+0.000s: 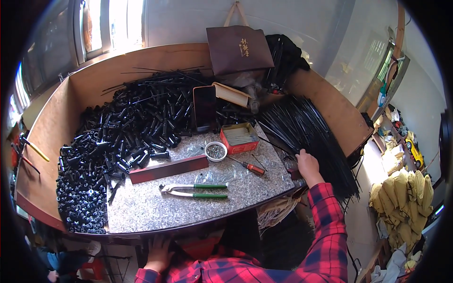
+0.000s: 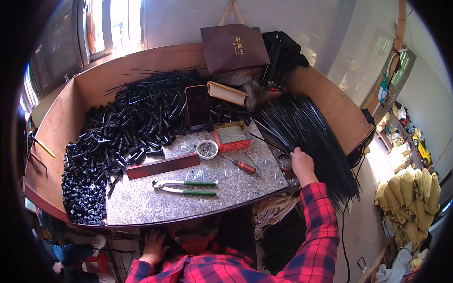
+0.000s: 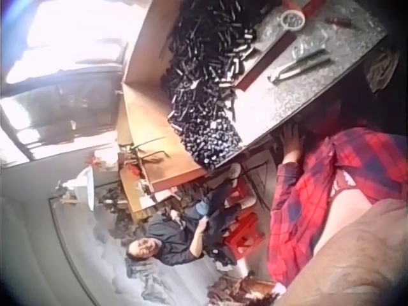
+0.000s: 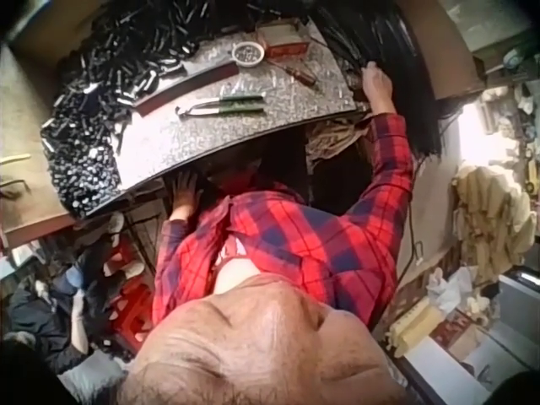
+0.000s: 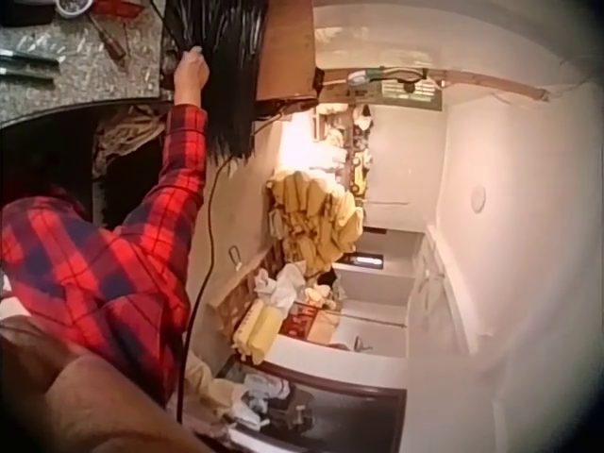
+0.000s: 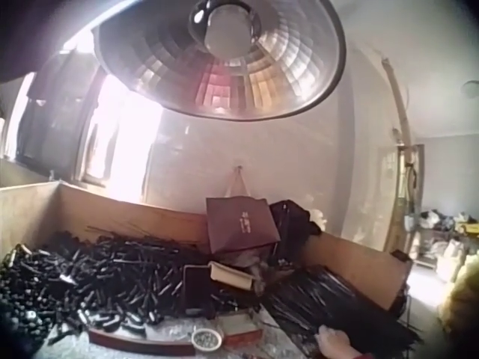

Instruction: Assembling black wiring bundles into plastic components and using pliers to trim/secure them.

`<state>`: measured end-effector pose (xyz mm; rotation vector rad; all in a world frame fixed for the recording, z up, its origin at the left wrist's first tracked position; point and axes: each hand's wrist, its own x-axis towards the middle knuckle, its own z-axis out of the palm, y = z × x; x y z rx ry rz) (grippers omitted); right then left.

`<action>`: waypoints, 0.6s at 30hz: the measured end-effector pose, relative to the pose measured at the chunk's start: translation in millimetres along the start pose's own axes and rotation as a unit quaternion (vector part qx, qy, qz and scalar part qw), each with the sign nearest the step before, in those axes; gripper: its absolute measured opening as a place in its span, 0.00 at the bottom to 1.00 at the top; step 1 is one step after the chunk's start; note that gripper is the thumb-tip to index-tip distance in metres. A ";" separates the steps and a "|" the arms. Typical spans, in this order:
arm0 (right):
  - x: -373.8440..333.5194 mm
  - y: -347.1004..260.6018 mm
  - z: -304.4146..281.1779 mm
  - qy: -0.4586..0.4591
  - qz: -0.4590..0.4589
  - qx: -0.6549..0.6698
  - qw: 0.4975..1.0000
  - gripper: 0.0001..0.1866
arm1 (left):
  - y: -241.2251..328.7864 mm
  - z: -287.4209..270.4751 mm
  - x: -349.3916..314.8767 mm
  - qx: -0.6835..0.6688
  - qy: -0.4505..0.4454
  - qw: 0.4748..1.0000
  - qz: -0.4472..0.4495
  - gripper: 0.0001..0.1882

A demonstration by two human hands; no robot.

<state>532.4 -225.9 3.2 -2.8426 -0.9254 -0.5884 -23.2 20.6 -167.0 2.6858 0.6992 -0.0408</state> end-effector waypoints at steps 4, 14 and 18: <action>9.0 29.9 18.3 -0.038 0.072 -0.008 0.997 0.17 | -2.7 2.0 -4.1 0.028 -0.017 0.999 0.001 0.32; 26.0 22.0 -80.3 -0.062 0.104 0.005 0.993 0.17 | 1.3 -2.5 -12.6 0.029 -0.020 0.999 0.024 0.30; 37.0 29.8 -82.6 -0.066 0.062 0.026 0.996 0.15 | -0.9 -4.3 -12.4 0.023 -0.014 0.999 0.045 0.30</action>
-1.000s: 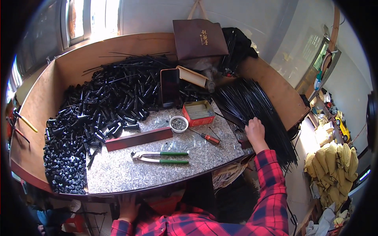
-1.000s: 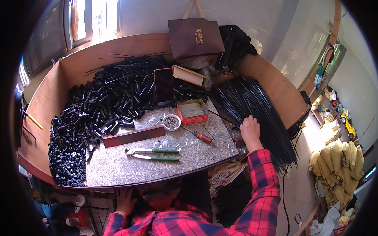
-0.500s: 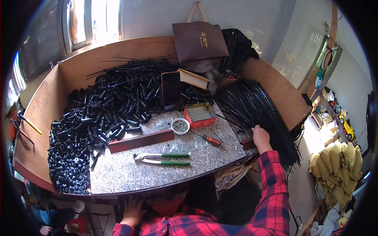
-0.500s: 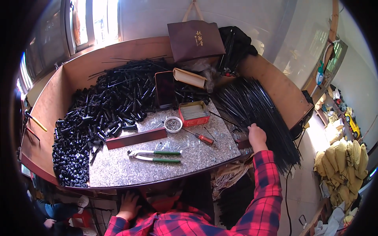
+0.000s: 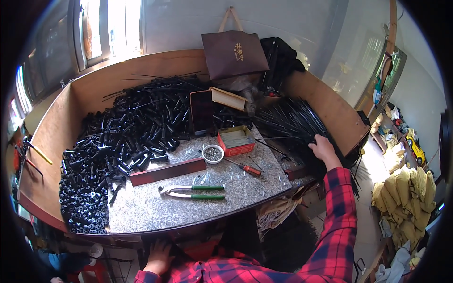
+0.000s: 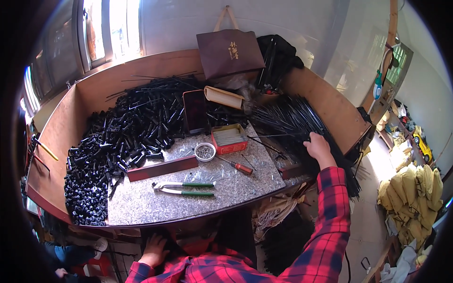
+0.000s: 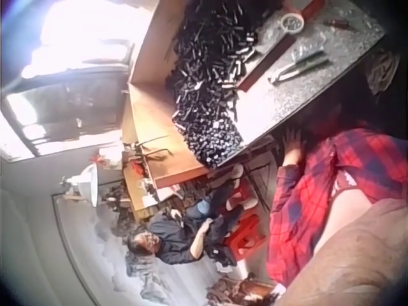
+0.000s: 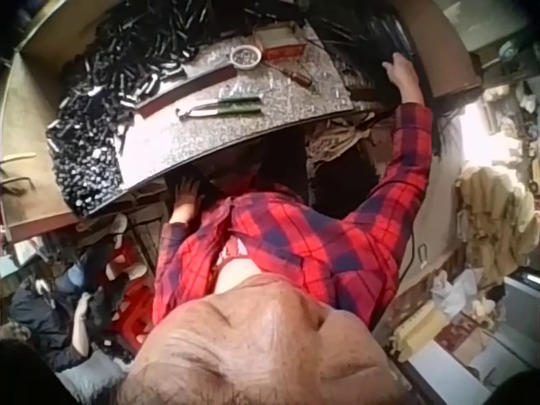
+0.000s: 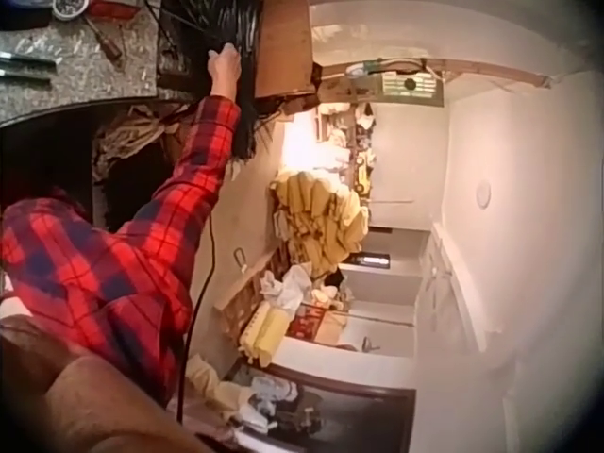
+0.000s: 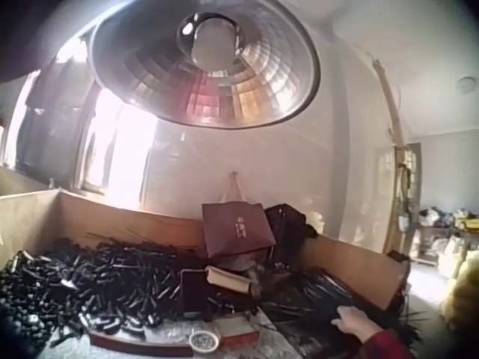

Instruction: Assembling black wiring bundles into plastic components and using pliers to trim/secure them.

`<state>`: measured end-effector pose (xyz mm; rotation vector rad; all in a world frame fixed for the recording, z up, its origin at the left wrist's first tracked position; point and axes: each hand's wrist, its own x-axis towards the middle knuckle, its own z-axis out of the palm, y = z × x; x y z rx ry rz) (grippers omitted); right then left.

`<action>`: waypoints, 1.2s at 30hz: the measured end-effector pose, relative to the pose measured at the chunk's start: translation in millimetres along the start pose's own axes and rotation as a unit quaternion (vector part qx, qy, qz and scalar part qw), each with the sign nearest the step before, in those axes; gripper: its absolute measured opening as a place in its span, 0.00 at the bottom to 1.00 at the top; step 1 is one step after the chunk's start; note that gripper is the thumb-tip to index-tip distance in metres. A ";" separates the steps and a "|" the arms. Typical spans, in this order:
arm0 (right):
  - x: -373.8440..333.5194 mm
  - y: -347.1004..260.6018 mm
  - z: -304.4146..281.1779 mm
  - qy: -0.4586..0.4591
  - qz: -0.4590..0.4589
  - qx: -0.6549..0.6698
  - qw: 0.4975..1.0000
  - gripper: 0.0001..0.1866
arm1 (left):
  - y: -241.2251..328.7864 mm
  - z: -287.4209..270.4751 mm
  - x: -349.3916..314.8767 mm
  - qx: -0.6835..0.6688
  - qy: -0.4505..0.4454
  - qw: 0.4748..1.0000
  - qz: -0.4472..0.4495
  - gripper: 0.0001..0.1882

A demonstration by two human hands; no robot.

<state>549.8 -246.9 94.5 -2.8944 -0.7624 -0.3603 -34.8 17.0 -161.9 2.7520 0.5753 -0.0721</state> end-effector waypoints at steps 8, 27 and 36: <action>28.7 45.3 1.5 0.005 0.013 -0.044 0.999 0.15 | 11.7 -12.4 3.6 -0.026 -0.004 1.000 0.012 0.29; 55.3 -57.4 -86.1 0.208 -0.162 0.077 0.962 0.10 | 76.5 -87.0 29.5 -0.074 0.092 0.988 0.103 0.16; -31.2 -184.7 -112.2 0.149 -0.329 0.225 0.905 0.09 | 108.0 -213.4 82.3 -0.098 0.373 0.913 0.131 0.31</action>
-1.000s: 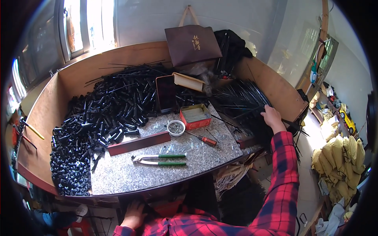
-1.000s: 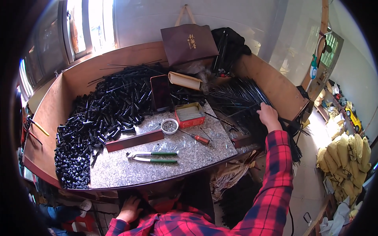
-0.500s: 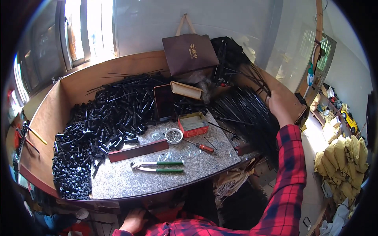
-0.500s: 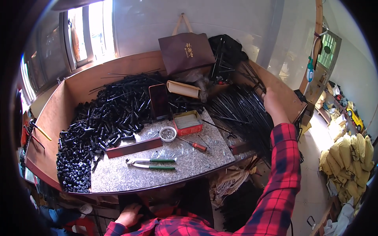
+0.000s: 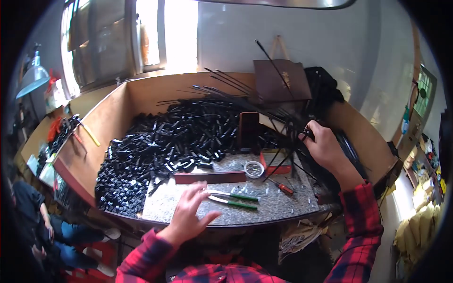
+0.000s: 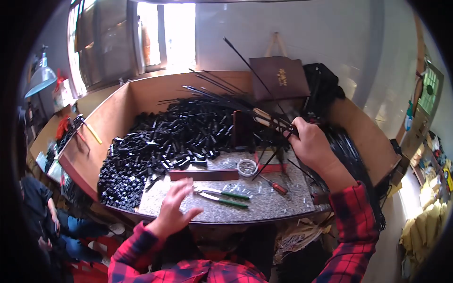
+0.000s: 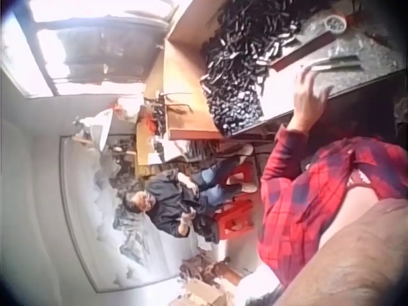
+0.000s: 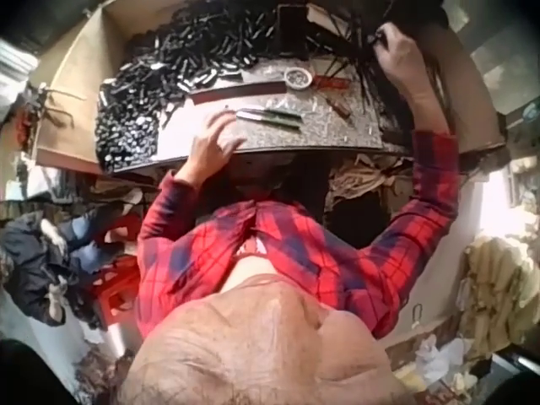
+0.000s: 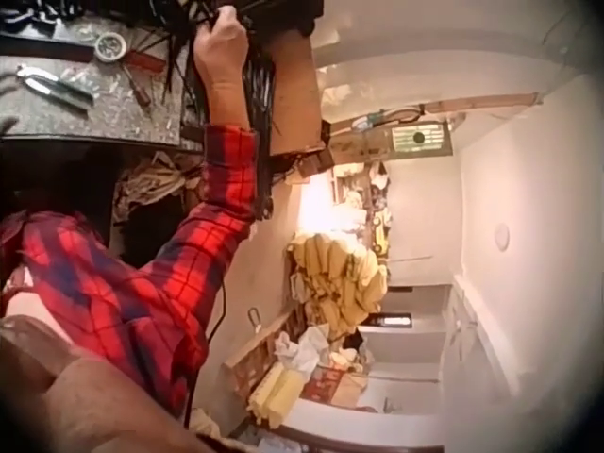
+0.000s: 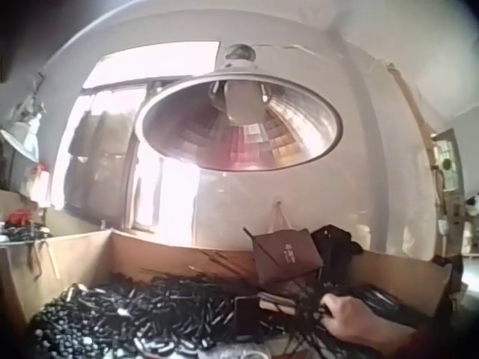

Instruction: Assembling black wiring bundles into plastic components and using pliers to trim/secure them.

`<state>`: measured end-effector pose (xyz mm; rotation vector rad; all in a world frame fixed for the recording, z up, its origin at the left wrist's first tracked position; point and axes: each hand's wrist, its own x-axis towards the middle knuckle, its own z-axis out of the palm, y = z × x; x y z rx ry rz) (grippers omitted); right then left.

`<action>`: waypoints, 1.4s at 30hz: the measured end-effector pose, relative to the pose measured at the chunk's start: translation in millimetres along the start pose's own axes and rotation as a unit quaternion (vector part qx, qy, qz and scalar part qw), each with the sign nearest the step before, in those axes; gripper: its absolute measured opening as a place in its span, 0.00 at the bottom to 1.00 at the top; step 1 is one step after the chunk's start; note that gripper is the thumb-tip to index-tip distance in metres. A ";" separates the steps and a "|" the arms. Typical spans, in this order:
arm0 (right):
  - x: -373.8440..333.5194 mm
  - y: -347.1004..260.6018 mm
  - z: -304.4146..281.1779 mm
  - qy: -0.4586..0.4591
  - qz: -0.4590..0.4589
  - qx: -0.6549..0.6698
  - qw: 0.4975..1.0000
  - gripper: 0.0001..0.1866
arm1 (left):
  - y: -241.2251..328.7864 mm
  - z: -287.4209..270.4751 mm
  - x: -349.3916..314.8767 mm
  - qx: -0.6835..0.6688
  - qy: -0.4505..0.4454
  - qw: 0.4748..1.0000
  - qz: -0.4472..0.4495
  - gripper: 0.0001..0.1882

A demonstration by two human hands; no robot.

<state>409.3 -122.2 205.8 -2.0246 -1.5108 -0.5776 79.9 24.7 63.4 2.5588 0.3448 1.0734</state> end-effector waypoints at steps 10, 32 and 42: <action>8.4 -144.9 58.4 -0.114 -0.111 0.106 0.981 0.13 | 17.5 16.0 81.9 0.008 0.108 0.987 -0.118 0.59; -76.4 -124.0 153.8 -0.277 -0.075 0.258 0.923 0.20 | -22.9 -75.7 41.9 -0.396 0.183 0.872 -0.223 0.07; -115.7 -67.6 152.2 -0.338 -0.106 -0.075 0.932 0.20 | -21.8 -69.2 52.6 -0.370 0.154 0.892 -0.210 0.08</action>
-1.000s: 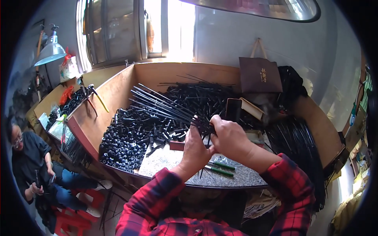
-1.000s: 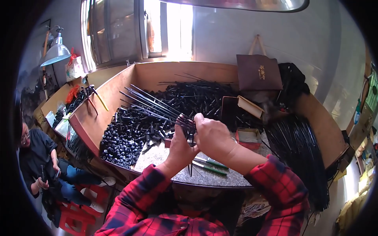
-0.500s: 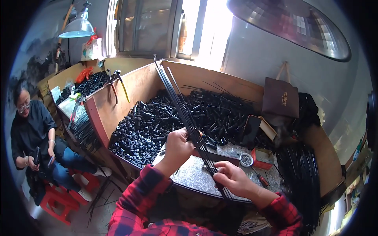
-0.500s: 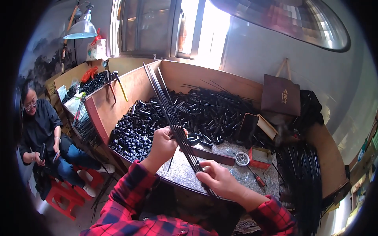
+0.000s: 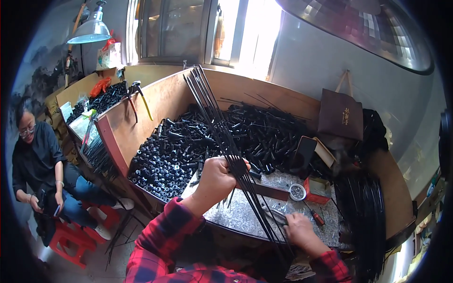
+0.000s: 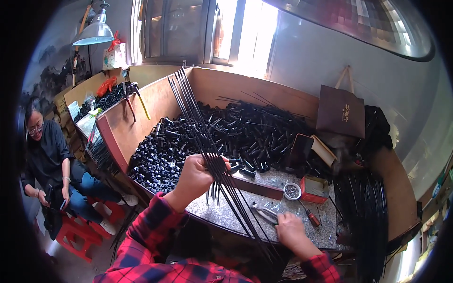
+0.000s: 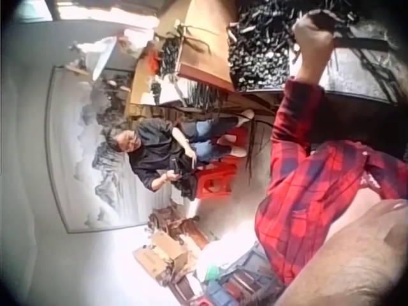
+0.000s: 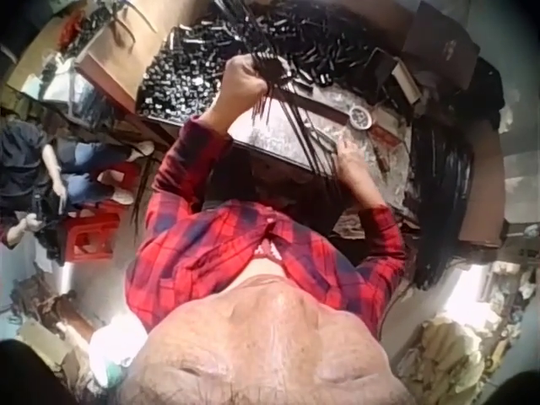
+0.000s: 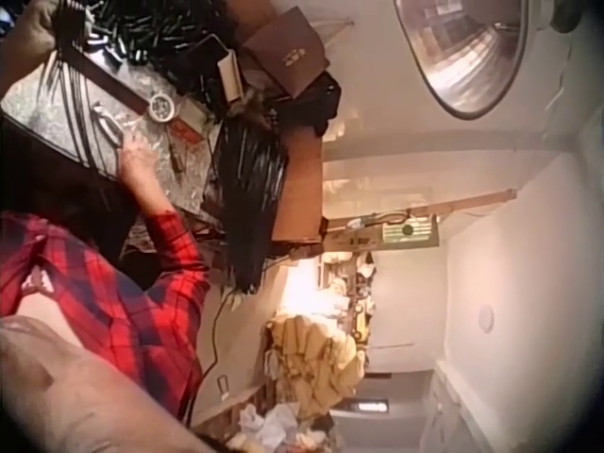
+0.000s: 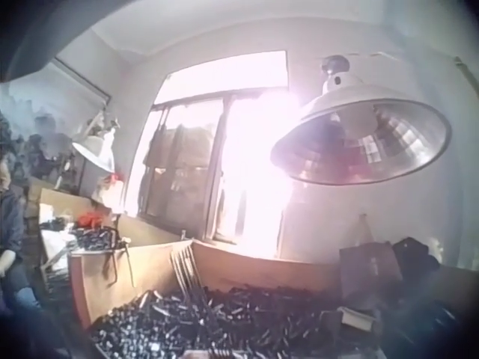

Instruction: Assembling black wiring bundles into plastic components and using pliers to trim/secure them.

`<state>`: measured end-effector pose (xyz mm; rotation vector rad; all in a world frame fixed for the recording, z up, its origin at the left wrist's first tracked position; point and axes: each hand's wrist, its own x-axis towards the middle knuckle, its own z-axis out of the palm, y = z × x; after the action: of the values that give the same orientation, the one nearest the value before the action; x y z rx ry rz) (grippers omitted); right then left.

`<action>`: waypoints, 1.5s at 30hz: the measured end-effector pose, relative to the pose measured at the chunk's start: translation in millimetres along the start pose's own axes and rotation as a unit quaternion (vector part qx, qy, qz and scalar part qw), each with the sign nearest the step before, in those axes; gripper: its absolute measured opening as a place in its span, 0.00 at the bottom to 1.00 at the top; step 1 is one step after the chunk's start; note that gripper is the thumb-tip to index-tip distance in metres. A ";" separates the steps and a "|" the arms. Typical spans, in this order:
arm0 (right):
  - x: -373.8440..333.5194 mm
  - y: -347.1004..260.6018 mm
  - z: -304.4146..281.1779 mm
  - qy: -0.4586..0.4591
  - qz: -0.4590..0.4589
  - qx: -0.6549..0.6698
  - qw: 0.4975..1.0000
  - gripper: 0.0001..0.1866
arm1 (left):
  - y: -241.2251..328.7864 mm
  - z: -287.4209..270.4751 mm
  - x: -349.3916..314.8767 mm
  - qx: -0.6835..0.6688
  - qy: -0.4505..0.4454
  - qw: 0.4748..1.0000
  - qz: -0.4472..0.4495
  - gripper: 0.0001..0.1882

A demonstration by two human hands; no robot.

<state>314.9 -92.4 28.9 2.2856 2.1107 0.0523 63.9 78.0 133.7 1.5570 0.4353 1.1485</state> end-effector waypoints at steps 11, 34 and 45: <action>2.7 -61.7 -37.8 -0.094 -0.006 0.763 0.640 0.16 | -23.0 41.2 84.2 0.114 -0.125 0.976 0.133 0.08; -8.0 -96.7 221.9 0.114 -0.021 0.369 0.922 0.25 | -117.0 8.4 -69.1 0.427 -0.492 0.750 0.113 0.49; -36.9 -80.3 95.7 0.126 -0.100 0.438 0.885 0.14 | -132.7 10.4 -81.3 0.508 -0.383 0.743 0.207 0.36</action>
<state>236.3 -122.7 -70.5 2.5175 2.9286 -0.8178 73.5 53.8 -20.1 3.0277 0.1146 0.3928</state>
